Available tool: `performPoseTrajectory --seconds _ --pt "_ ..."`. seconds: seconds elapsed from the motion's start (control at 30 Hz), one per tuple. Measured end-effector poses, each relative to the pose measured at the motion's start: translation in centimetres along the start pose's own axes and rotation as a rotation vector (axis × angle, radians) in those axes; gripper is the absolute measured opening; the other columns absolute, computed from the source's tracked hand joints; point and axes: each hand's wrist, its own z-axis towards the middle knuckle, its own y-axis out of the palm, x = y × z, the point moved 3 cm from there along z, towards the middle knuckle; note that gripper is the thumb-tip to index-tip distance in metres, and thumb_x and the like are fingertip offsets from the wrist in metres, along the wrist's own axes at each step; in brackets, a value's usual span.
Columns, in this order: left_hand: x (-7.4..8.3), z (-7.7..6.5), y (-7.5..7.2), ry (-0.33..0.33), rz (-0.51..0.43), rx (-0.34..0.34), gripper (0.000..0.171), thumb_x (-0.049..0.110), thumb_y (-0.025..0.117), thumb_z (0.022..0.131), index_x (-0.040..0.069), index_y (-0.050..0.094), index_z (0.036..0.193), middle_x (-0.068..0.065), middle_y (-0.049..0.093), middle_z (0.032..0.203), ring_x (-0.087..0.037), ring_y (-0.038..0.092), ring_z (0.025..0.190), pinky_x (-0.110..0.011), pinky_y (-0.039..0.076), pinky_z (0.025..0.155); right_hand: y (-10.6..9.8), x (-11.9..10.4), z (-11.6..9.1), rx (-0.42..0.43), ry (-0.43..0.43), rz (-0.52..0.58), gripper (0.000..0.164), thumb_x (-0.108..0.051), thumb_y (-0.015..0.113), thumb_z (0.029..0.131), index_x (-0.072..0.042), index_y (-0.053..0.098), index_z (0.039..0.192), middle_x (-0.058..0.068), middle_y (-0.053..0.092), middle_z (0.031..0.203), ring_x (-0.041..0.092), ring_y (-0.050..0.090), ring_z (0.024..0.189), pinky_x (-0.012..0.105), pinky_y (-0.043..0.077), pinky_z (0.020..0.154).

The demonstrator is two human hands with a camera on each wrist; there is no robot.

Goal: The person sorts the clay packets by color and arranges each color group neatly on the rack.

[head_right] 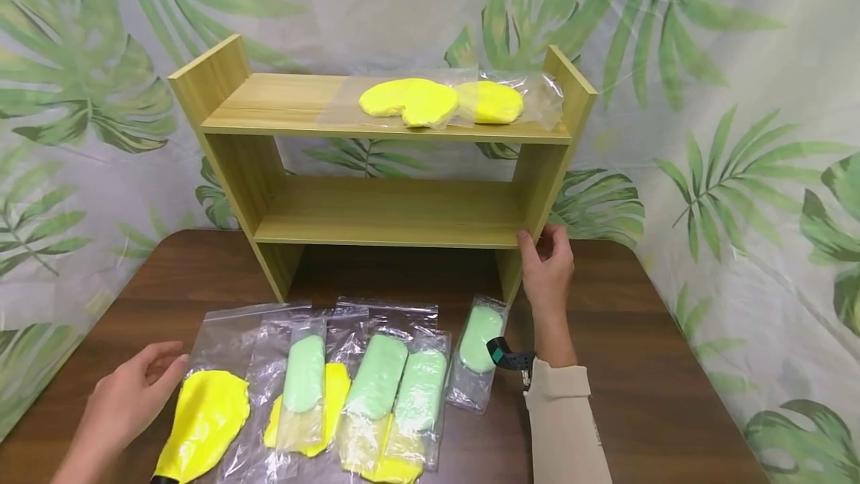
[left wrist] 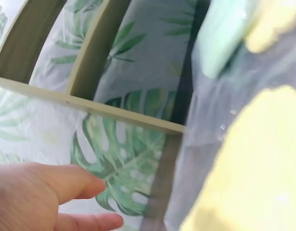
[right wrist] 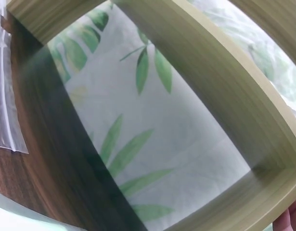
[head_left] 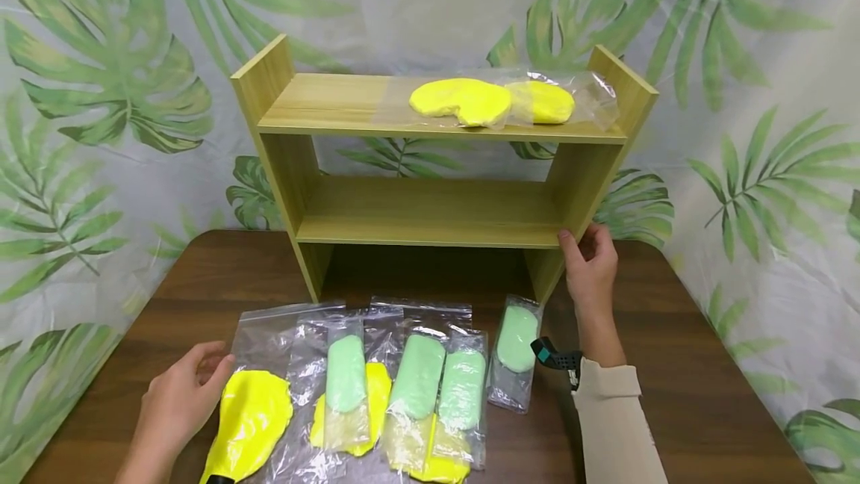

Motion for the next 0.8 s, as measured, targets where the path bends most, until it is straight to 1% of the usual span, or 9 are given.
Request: performPoseTrajectory --seconds 0.1,0.2,0.3,0.4,0.47,0.53,0.63,0.7,0.8 --pt "-1.0 -0.2 0.6 -0.052 0.029 -0.074 0.061 0.047 0.048 0.098 -0.004 0.048 0.133 -0.024 0.062 0.12 -0.041 0.062 0.101 -0.057 0.041 0.076 0.1 -0.9 -0.4 -0.007 0.011 0.005 0.017 -0.008 0.065 0.09 -0.004 0.059 0.106 -0.001 0.059 0.095 0.009 0.056 0.085 0.019 0.045 0.072" --pt "-1.8 -0.4 1.1 -0.097 0.034 -0.118 0.069 0.052 0.051 0.095 -0.005 0.048 0.133 -0.023 0.062 0.12 -0.039 0.063 0.101 -0.055 0.042 0.076 0.2 -2.1 -0.9 -0.024 0.023 0.0 0.018 -0.007 0.064 0.091 0.0 0.058 0.107 0.0 0.059 0.096 0.009 0.056 0.086 0.018 0.045 0.072" --pt "-2.4 -0.6 1.5 -0.137 0.032 -0.138 0.074 0.057 0.053 0.092 -0.004 0.047 0.134 -0.022 0.063 0.119 -0.039 0.062 0.102 -0.056 0.04 0.077 0.4 -2.7 -1.1 -0.038 0.022 0.014 0.022 -0.006 0.063 0.091 0.004 0.057 0.109 0.001 0.058 0.096 0.009 0.056 0.086 0.017 0.044 0.073" --pt "-3.0 -0.8 1.6 -0.164 0.039 -0.137 0.078 0.059 0.054 0.091 -0.005 0.045 0.135 -0.022 0.064 0.115 -0.044 0.06 0.102 -0.058 0.039 0.077 0.4 -2.8 -1.1 -0.041 0.014 0.033 0.026 -0.005 0.064 0.09 0.009 0.055 0.111 0.001 0.058 0.096 0.009 0.056 0.086 0.017 0.044 0.073" --pt "-3.2 -0.9 1.6 -0.179 0.052 -0.144 0.081 0.06 0.054 0.09 -0.007 0.043 0.134 -0.02 0.067 0.109 -0.046 0.059 0.098 -0.058 0.039 0.076 0.4 -2.8 -1.1 -0.038 0.007 0.031 0.029 -0.005 0.063 0.09 0.012 0.054 0.112 0.001 0.058 0.096 0.009 0.056 0.086 0.017 0.044 0.073" --pt "-3.3 -1.1 1.7 -0.19 0.06 -0.155 0.083 0.061 0.055 0.089 -0.009 0.043 0.133 -0.017 0.068 0.102 -0.044 0.06 0.091 -0.056 0.04 0.075 0.4 -2.0 -0.8 -0.026 0.002 0.021 0.028 -0.007 0.064 0.091 0.009 0.055 0.112 0.0 0.058 0.096 0.009 0.056 0.086 0.018 0.045 0.073" --pt "-3.4 -1.6 1.7 -0.212 0.078 -0.181 0.081 0.063 0.054 0.088 -0.008 0.05 0.125 -0.013 0.069 0.095 -0.036 0.063 0.08 -0.05 0.044 0.069 0.3 -0.8 -0.4 -0.013 -0.002 0.01 0.025 -0.011 0.065 0.092 0.002 0.057 0.111 -0.001 0.059 0.097 0.011 0.057 0.088 0.02 0.045 0.074" --pt "-3.5 -2.0 1.8 -0.234 0.09 -0.206 0.077 0.067 0.053 0.087 -0.004 0.058 0.116 -0.01 0.069 0.091 -0.029 0.063 0.076 -0.046 0.045 0.066 0.2 0.0 -0.2 -0.004 -0.003 0.007 0.023 -0.015 0.066 0.092 -0.003 0.059 0.11 -0.002 0.059 0.098 0.011 0.057 0.089 0.02 0.045 0.074" --pt "-3.6 -2.6 2.1 -0.268 0.097 -0.241 0.073 0.073 0.051 0.084 0.003 0.065 0.101 -0.005 0.068 0.086 -0.024 0.061 0.073 -0.043 0.045 0.064 0.2 -0.1 -0.3 -0.006 -0.002 0.004 0.024 -0.016 0.066 0.092 -0.003 0.059 0.111 -0.002 0.059 0.098 0.012 0.057 0.09 0.02 0.045 0.074"
